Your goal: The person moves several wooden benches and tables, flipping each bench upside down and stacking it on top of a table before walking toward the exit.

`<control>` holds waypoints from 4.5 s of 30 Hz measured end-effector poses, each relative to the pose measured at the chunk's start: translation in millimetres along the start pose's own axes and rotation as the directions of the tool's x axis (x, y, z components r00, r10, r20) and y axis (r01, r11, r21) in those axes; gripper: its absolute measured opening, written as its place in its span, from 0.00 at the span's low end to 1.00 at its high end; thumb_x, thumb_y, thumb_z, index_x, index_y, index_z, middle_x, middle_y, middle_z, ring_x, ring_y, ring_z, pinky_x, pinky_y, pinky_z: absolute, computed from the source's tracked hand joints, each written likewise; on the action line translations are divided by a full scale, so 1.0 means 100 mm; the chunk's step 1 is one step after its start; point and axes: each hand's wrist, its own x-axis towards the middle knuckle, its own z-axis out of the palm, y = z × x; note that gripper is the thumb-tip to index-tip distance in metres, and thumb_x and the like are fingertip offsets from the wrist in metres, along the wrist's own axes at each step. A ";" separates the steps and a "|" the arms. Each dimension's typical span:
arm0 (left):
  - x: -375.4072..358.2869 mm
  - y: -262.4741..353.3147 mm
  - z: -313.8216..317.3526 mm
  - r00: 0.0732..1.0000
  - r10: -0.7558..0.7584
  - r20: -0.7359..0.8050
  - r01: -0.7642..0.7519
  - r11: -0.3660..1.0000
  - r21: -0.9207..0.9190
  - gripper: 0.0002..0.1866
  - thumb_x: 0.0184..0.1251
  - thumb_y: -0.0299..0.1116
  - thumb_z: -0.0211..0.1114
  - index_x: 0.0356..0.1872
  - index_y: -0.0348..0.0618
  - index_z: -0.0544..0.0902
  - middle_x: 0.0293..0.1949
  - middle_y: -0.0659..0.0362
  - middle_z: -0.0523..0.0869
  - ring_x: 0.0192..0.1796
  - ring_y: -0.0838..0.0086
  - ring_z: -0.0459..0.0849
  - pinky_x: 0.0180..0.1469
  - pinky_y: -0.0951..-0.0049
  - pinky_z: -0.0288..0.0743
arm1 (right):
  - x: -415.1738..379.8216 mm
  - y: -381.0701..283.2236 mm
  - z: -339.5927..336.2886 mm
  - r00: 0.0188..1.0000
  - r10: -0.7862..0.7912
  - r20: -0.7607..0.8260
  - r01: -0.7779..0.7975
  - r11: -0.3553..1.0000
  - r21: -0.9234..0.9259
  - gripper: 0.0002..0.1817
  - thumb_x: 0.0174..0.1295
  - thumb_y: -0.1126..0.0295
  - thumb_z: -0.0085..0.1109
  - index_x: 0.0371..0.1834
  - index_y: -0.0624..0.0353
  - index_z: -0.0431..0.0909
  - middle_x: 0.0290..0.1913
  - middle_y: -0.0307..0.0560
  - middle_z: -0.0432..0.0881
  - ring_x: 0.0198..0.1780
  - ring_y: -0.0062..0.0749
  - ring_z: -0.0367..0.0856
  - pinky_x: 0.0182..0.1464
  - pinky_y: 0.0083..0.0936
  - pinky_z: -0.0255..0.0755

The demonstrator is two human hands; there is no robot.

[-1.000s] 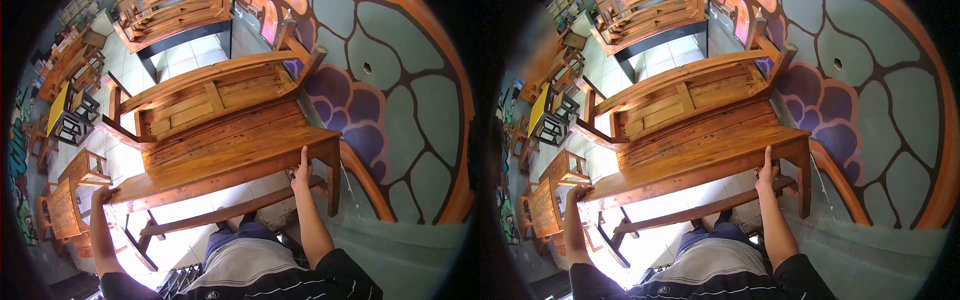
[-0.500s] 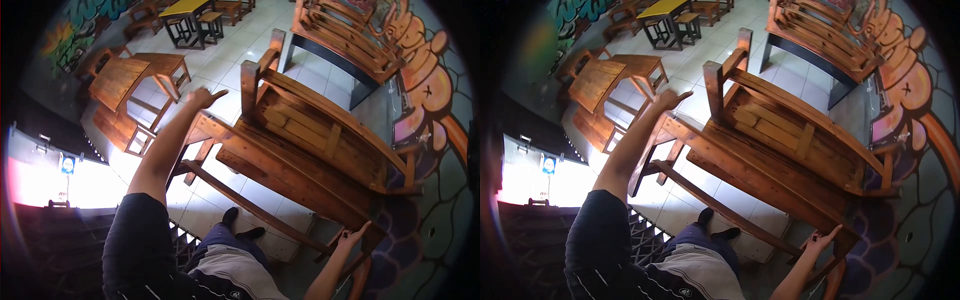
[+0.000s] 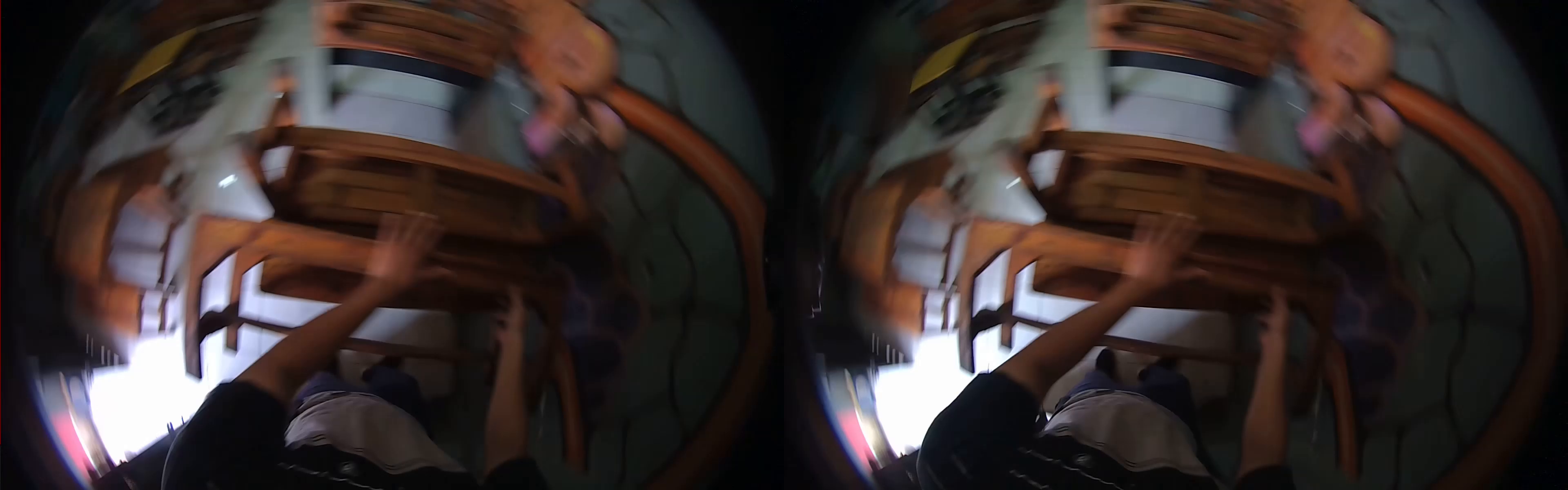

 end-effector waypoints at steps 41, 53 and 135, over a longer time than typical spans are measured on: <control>0.26 0.41 -0.21 0.996 -0.025 -0.083 0.037 0.988 0.148 0.23 0.53 0.56 0.66 0.34 0.44 0.83 0.39 0.59 0.84 0.46 0.63 0.80 0.55 0.64 0.63 | 0.51 -1.23 -1.32 0.559 -0.812 -0.168 0.752 0.581 -0.311 0.06 0.62 0.73 0.59 0.40 0.63 0.81 0.38 0.46 0.85 0.38 0.28 0.84 0.37 0.20 0.76; 0.11 0.19 -0.06 0.988 -0.125 -0.093 0.140 0.975 0.174 0.35 0.48 0.68 0.64 0.45 0.45 0.84 0.47 0.55 0.84 0.56 0.62 0.77 0.62 0.57 0.62 | 0.02 -0.80 -1.03 0.686 -0.727 -0.026 0.727 0.685 0.043 0.09 0.73 0.69 0.43 0.41 0.64 0.71 0.39 0.46 0.75 0.44 0.29 0.74 0.51 0.26 0.70; -1.42 -0.66 -0.65 0.998 -0.038 -0.046 0.039 0.999 0.025 0.33 0.13 0.60 0.76 0.22 0.46 0.77 0.23 0.62 0.80 0.35 0.66 0.76 0.50 0.59 0.61 | 0.14 -0.74 1.40 -0.101 0.808 0.581 0.633 0.503 -0.588 0.16 0.49 0.60 0.60 0.31 0.63 0.83 0.31 0.48 0.85 0.31 0.32 0.83 0.32 0.27 0.74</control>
